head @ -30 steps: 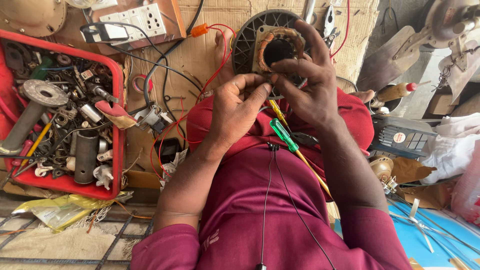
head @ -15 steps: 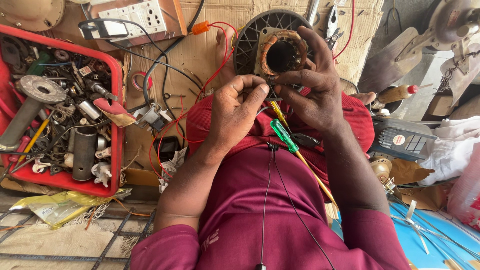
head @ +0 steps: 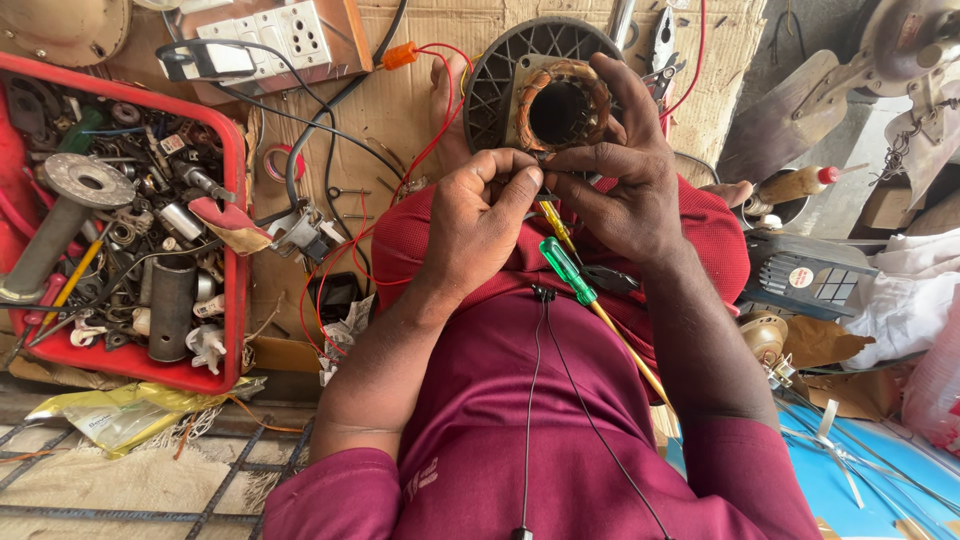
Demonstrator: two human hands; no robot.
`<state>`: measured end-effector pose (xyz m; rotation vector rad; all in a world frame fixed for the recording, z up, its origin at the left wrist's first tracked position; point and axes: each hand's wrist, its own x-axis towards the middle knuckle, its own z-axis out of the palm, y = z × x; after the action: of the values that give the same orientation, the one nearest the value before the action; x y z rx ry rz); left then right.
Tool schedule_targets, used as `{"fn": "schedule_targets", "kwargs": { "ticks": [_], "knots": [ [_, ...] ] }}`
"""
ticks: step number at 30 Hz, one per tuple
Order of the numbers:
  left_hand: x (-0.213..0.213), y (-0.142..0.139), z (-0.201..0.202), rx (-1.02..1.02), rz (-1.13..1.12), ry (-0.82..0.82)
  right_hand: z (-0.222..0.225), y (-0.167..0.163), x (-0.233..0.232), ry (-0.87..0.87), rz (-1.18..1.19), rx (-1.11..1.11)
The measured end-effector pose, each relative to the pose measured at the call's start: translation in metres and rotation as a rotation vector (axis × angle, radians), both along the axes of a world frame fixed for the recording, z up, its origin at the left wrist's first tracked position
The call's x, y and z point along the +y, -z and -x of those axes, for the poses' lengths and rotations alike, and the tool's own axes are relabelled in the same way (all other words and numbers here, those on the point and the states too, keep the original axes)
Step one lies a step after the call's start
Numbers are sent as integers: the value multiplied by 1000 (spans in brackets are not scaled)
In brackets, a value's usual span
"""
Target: The person is repairing an electric motor stator by hand. They are seen stripping wires, connecting them to the copper windings, and testing the electrical continuity using a light bulb circuit.
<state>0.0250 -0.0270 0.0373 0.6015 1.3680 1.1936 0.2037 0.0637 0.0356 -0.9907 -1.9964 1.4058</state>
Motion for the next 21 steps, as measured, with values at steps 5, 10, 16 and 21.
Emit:
{"fn": "schedule_targets", "kwargs": {
  "ticks": [5,10,16,21],
  "knots": [
    [1,-1,1,0,-2,-8,2,-2,3,-26,10,20],
    [3,-2,1,43,-2,-3,4,-4,6,-30,-5,19],
    [3,-1,2,56,2,0,4,-5,6,-31,-1,-14],
    [3,1,4,17,-7,12,5,-3,7,-30,-13,-20]
  ]
}}
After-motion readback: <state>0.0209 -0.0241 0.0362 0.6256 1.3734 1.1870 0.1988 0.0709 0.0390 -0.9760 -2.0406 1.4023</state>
